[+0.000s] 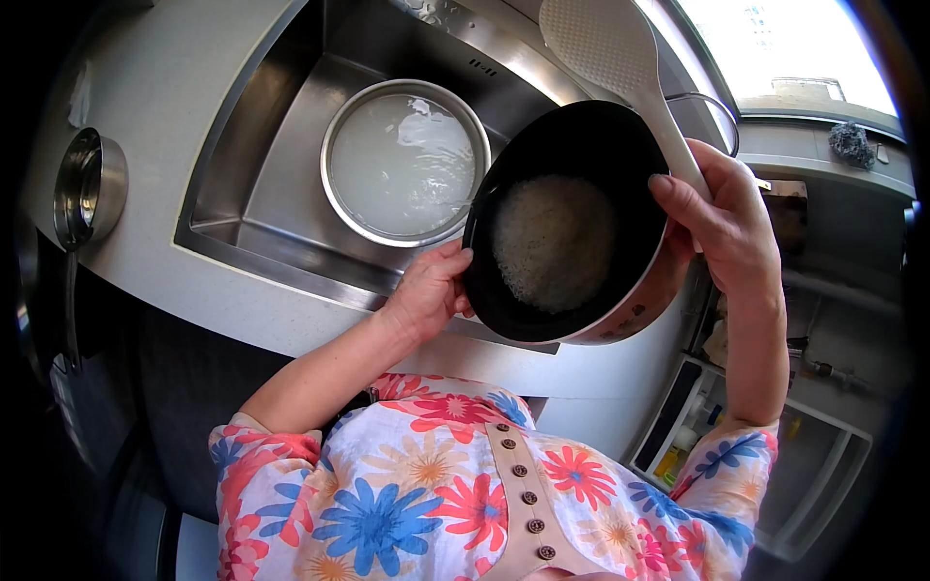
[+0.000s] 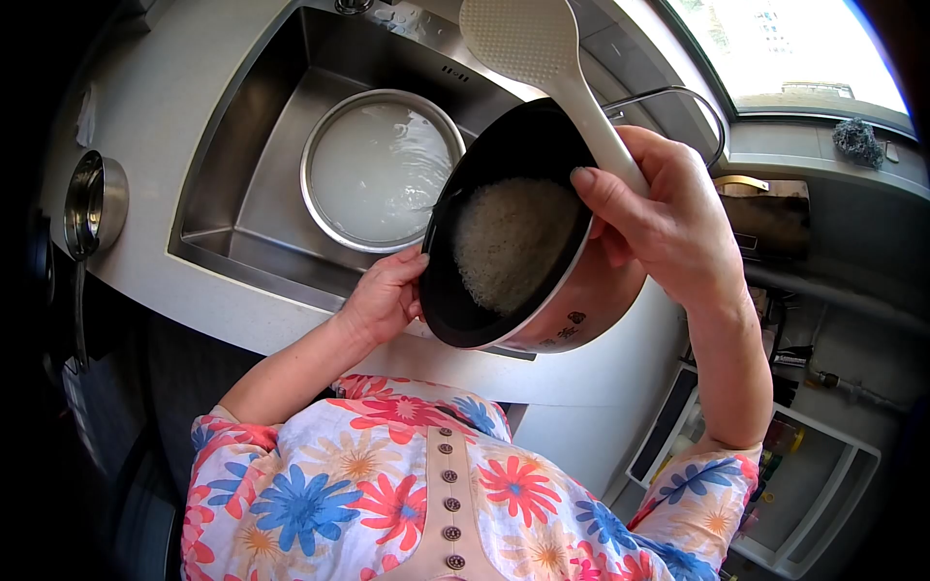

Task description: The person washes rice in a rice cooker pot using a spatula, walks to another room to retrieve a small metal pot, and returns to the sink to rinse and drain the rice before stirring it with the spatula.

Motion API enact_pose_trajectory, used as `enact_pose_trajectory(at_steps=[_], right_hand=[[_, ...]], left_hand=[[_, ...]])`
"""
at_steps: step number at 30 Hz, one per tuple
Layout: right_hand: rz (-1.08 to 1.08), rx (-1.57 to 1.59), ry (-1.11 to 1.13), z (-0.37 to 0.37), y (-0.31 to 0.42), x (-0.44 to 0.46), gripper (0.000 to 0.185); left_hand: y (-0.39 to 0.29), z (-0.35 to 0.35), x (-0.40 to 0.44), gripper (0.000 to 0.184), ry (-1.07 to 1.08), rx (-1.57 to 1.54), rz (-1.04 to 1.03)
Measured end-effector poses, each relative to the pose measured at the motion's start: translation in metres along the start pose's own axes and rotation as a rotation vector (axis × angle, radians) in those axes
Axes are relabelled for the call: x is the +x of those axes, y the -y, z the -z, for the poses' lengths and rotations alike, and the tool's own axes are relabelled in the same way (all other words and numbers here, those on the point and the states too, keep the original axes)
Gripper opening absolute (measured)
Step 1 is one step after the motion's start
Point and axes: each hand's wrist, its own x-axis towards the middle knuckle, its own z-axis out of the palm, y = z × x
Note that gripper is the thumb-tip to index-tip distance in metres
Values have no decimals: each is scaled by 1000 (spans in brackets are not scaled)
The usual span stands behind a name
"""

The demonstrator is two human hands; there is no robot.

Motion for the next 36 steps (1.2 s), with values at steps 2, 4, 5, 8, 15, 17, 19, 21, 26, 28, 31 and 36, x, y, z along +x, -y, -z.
enact_pose_trajectory(at_steps=[2,4,5,8,15,17,19,21,26,28,31,36], right_hand=[[0,2,-3,0,-1,0,27],[8,6,-11,-1,-1,0,27],[5,3,-7,-1,-1,1,27],[-4,6,5,0,-2,2,27],[-3,-3,8,-2,-2,3,28],[2,-8,9,-2,-2,3,28],[5,-10,10,-2,-2,4,28],[2,-15,15,-2,-2,4,27],[-15,-9,24,-3,1,5,25],[-15,-2,28,-3,1,5,25],[-17,-6,23,-5,2,5,25],[-14,-26,28,-5,4,5,25]], left_hand=[[0,0,0,29,-3,-3,5],[1,2,0,29,13,-3,5],[1,2,0,29,20,-4,4],[2,2,1,29,15,-8,-3],[2,3,0,28,2,-18,7],[2,4,1,28,3,-21,4],[1,3,0,28,-1,-19,5],[1,3,1,28,2,-20,4],[3,5,3,28,-19,-29,9],[4,5,3,27,-20,-28,11],[3,7,4,26,2,-23,10],[4,7,3,24,12,-18,7]])
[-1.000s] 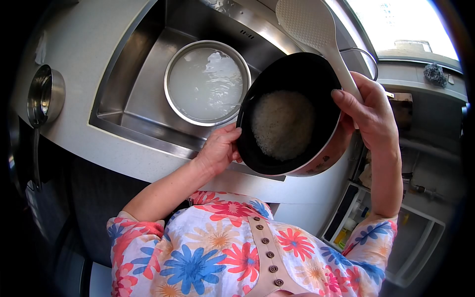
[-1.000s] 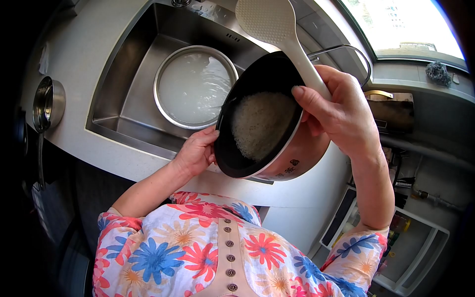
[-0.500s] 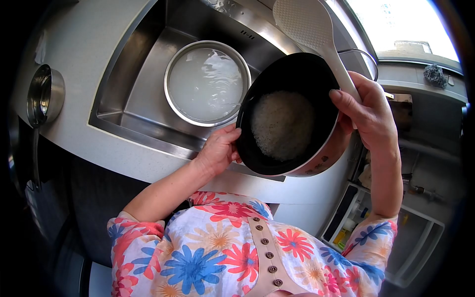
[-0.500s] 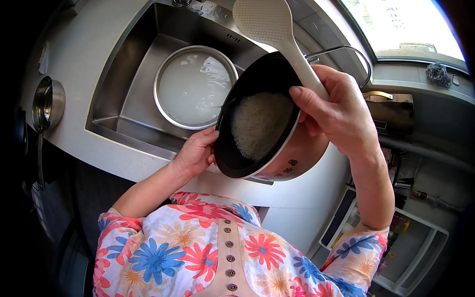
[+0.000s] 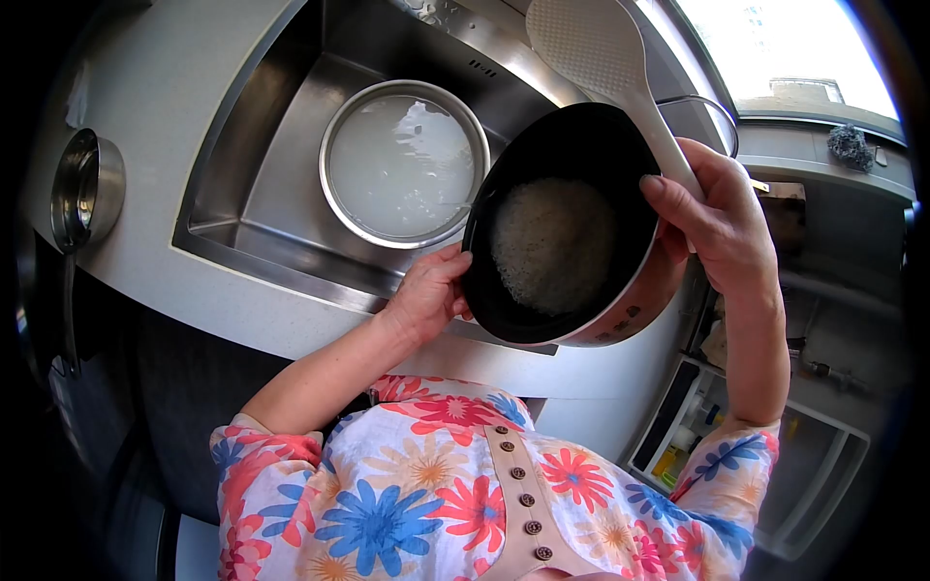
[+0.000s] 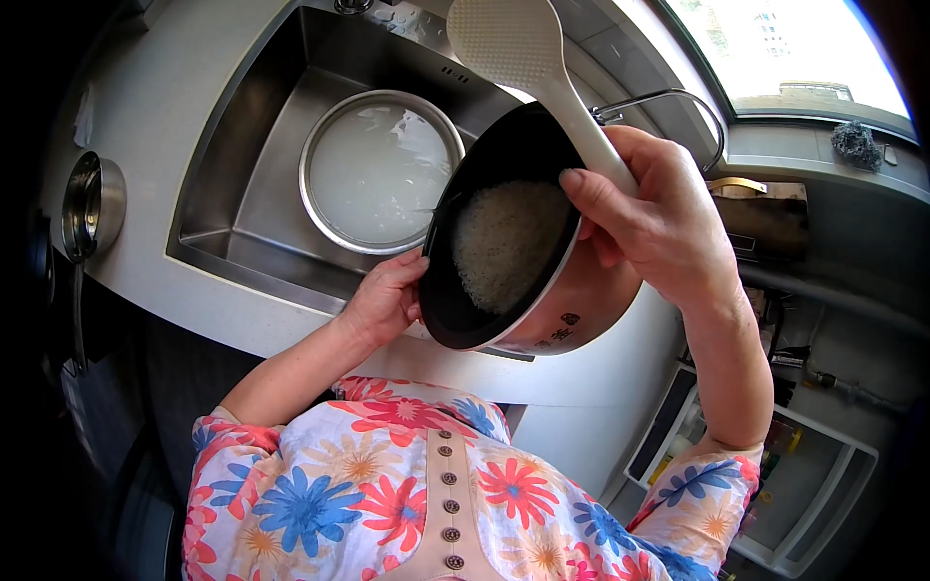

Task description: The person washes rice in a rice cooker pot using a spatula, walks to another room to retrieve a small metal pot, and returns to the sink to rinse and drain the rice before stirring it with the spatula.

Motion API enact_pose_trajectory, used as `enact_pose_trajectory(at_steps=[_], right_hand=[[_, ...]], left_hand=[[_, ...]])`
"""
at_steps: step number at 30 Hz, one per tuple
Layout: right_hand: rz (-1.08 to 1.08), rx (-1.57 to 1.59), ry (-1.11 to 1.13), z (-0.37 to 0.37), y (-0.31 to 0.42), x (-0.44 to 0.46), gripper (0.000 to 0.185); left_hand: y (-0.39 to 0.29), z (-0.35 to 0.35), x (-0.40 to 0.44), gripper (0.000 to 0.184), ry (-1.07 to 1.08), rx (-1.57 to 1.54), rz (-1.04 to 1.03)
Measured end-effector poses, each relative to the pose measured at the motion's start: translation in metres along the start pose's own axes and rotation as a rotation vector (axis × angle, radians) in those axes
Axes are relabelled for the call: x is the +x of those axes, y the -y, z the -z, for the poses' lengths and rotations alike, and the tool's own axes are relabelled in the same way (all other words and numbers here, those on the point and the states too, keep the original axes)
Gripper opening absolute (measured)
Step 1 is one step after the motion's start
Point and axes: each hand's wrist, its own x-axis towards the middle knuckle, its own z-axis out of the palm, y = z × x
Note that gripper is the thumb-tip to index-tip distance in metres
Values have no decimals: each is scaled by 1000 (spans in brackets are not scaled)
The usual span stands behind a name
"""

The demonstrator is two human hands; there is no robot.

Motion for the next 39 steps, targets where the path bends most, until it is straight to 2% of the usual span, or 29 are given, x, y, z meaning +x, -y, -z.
enact_pose_trajectory(at_steps=[39], right_hand=[[-7,-11,12,1,-2,6,24]], left_hand=[[-1,-5,-3,19,-30,-23,33]])
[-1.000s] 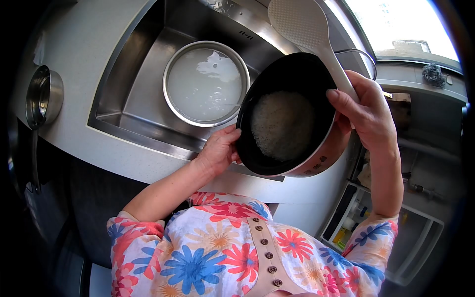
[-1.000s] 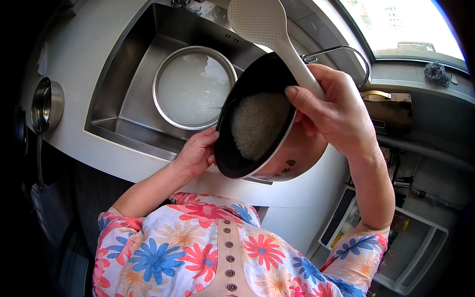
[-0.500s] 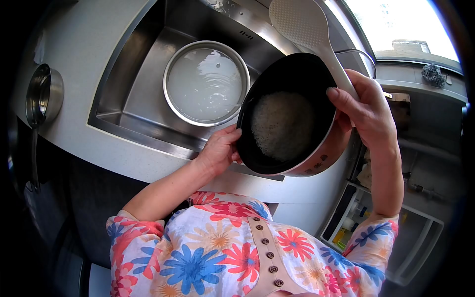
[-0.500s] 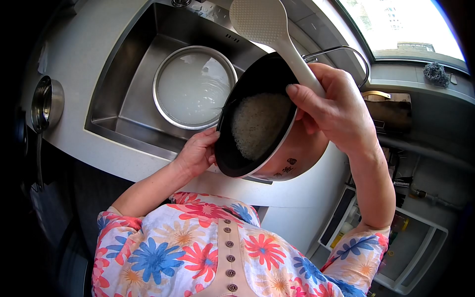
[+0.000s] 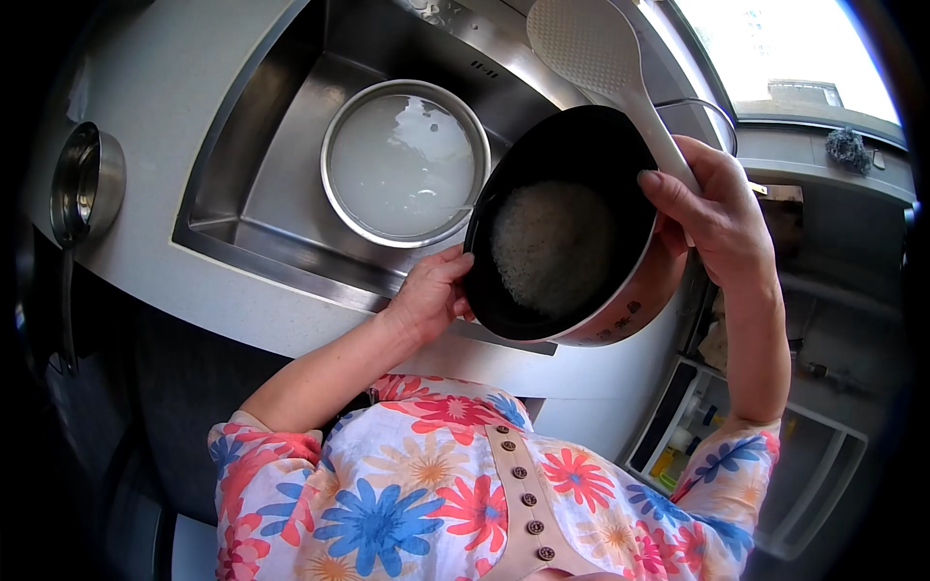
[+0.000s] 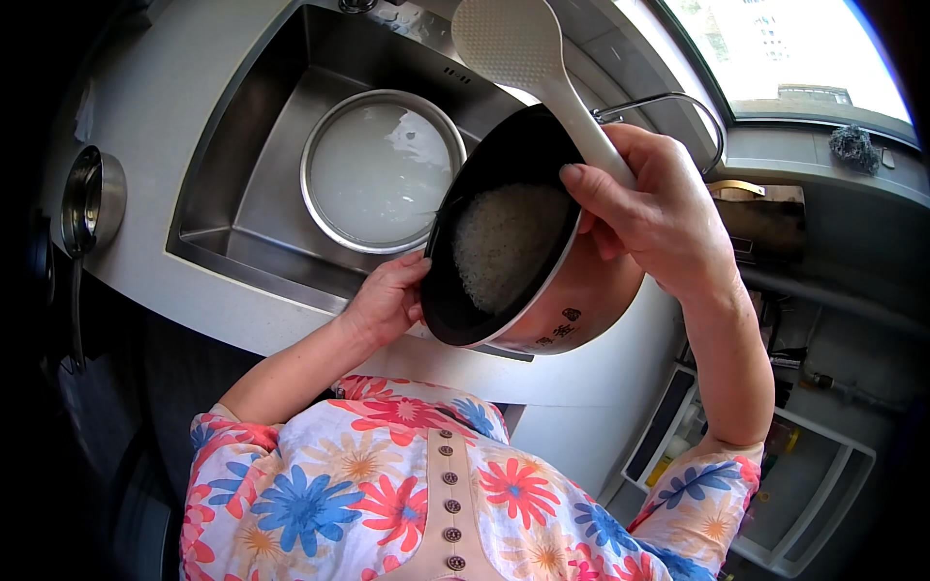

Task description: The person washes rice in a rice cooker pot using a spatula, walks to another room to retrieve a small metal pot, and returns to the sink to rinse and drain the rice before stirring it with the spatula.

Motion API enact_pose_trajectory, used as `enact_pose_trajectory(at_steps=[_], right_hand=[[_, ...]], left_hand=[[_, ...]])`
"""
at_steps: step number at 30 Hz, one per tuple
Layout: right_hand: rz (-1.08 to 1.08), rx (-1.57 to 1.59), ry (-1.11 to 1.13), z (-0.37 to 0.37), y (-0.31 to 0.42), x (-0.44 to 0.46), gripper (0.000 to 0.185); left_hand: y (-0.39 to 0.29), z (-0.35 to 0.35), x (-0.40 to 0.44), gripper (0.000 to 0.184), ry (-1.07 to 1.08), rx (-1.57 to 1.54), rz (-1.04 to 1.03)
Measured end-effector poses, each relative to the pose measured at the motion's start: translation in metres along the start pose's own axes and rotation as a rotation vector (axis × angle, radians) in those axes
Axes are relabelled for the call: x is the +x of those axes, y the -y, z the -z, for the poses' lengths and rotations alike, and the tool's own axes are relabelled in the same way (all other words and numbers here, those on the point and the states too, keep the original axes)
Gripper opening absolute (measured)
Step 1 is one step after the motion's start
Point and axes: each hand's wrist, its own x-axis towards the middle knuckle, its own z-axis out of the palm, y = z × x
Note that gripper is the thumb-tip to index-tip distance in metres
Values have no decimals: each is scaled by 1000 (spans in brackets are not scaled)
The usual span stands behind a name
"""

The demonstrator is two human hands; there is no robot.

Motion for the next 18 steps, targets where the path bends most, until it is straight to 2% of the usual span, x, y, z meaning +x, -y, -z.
enact_pose_trajectory(at_steps=[18], right_hand=[[-21,-15,9,-3,6,0,21]], left_hand=[[1,2,1,23,5,-9,3]])
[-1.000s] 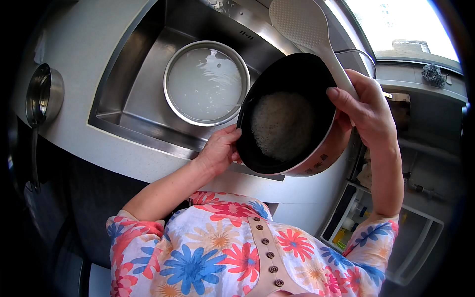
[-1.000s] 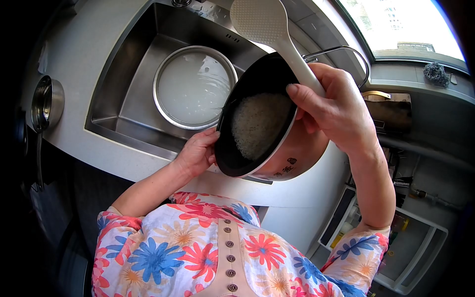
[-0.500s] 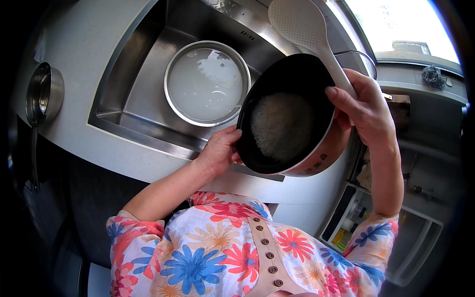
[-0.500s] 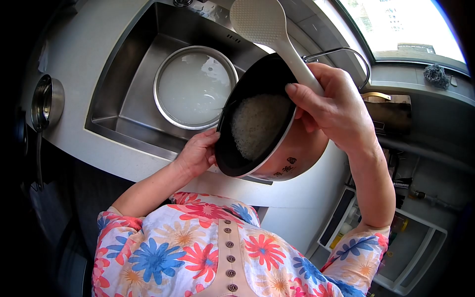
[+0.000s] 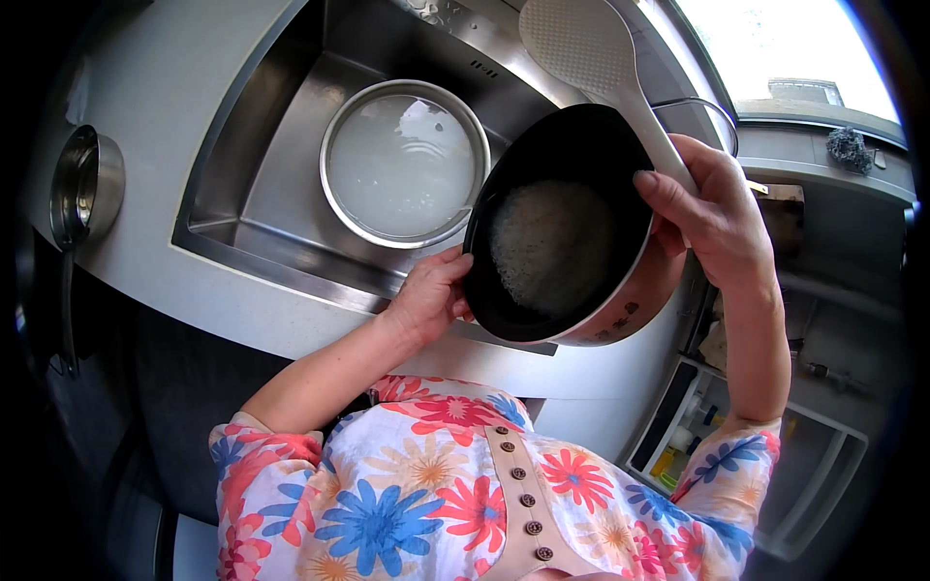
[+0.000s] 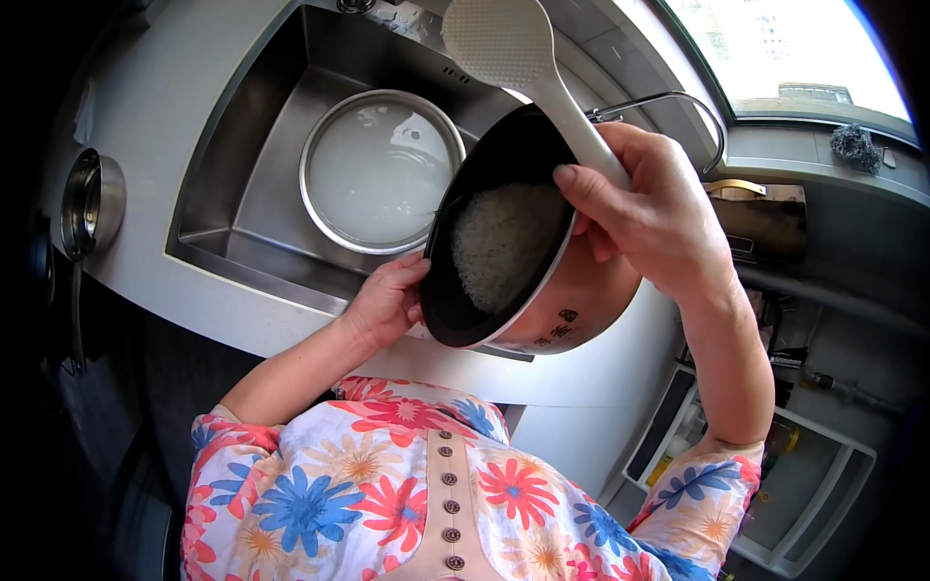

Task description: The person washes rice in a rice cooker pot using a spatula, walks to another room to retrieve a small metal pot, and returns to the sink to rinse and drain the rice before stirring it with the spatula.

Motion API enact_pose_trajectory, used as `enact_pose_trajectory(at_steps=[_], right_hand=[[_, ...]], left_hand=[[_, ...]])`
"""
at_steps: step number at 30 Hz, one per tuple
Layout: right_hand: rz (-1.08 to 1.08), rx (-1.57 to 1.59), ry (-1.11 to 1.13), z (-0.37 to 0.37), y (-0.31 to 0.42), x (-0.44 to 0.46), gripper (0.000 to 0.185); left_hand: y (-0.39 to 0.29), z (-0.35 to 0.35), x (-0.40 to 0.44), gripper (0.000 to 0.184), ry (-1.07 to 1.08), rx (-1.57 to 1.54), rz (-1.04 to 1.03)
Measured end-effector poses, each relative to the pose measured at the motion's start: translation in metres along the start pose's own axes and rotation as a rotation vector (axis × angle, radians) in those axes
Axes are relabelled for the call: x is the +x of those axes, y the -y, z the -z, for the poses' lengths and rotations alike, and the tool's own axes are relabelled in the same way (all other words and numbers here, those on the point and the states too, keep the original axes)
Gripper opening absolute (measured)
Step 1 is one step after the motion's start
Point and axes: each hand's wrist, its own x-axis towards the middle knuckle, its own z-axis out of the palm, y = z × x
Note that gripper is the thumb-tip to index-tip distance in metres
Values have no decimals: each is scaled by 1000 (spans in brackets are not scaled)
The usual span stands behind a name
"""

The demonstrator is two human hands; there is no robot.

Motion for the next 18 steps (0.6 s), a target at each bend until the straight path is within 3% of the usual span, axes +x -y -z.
enact_pose_trajectory(at_steps=[18], right_hand=[[36,-48,0,-2,1,-2,22]], left_hand=[[1,0,0,19,1,7,-9]])
